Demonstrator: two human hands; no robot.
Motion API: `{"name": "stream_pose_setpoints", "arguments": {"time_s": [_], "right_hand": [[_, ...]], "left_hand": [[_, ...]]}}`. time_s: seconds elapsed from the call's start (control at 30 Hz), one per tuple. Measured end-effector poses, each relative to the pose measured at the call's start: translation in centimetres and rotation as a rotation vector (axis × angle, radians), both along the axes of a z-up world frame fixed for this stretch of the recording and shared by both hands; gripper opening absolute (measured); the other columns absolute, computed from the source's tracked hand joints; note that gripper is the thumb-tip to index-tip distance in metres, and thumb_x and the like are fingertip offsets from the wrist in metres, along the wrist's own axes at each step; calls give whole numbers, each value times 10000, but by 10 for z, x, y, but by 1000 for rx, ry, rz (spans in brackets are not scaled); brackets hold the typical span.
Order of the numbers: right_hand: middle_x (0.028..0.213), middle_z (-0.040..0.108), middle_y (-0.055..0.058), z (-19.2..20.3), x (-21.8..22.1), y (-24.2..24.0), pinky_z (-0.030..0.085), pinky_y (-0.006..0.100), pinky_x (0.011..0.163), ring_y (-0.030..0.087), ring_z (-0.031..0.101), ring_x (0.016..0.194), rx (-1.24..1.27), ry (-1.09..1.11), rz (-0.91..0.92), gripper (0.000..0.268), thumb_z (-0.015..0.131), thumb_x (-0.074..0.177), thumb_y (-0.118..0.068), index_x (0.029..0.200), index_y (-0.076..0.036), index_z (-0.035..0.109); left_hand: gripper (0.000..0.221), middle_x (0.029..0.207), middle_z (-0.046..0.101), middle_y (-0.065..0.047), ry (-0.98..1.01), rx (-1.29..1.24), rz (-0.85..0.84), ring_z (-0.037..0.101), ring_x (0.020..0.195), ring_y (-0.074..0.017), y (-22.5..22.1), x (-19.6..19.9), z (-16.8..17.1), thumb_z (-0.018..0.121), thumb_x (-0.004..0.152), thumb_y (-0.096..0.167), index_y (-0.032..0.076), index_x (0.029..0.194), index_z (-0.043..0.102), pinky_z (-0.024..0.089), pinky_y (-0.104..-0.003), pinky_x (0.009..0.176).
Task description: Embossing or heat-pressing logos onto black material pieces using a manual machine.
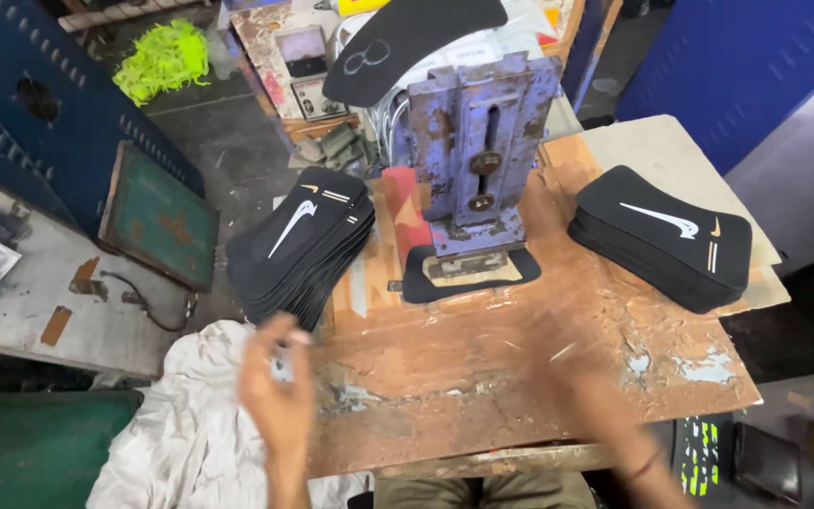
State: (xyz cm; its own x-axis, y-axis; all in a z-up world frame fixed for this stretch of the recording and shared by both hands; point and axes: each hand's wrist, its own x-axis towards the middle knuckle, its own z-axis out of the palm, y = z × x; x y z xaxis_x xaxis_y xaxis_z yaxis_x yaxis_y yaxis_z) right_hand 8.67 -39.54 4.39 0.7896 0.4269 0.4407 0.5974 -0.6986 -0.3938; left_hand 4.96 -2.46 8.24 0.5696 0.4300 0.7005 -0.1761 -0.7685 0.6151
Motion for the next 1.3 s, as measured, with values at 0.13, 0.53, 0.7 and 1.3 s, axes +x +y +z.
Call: {"name": "stream_pose_setpoints", "arguments": {"time_s": [0.13, 0.53, 0.7, 1.3], "right_hand": [[1447, 568, 251, 66, 71, -69, 307, 549, 1196, 418, 458, 1431, -243, -364, -446, 747, 731, 867, -400, 1417, 62, 524], [1334, 658, 157, 15, -1, -14, 481, 434, 1045, 327, 595, 1256, -30, -40, -141, 389, 632, 918, -199, 1269, -34, 654], [1341, 616, 183, -11, -17, 28, 358, 514, 1122, 369, 520, 1320, -71, -68, -5, 471, 747, 823, -330, 1170, -22, 670], [1359, 599, 164, -17, -9, 37, 320, 539, 1184, 372, 491, 1371, -26, 13, -21, 369, 714, 897, -275, 1165, -28, 654]], "left_hand": [[218, 964, 763, -73, 354, -205, -226, 693, 788, -204, -33, -15, -37, 740, 896, 94, 79, 1113, 748, 530, -351, 693], [195, 949, 768, -104, 430, -233, -341, 738, 810, -214, -49, -12, -63, 734, 887, 133, 54, 1064, 742, 565, -316, 694], [192, 965, 773, -100, 416, -223, -349, 739, 826, -215, -51, -12, -66, 729, 893, 130, 52, 1067, 740, 564, -318, 703], [593, 762, 736, -72, 631, -253, -321, 670, 603, -185, -44, 57, -49, 753, 888, 229, 77, 1411, 519, 524, -326, 588]]}}
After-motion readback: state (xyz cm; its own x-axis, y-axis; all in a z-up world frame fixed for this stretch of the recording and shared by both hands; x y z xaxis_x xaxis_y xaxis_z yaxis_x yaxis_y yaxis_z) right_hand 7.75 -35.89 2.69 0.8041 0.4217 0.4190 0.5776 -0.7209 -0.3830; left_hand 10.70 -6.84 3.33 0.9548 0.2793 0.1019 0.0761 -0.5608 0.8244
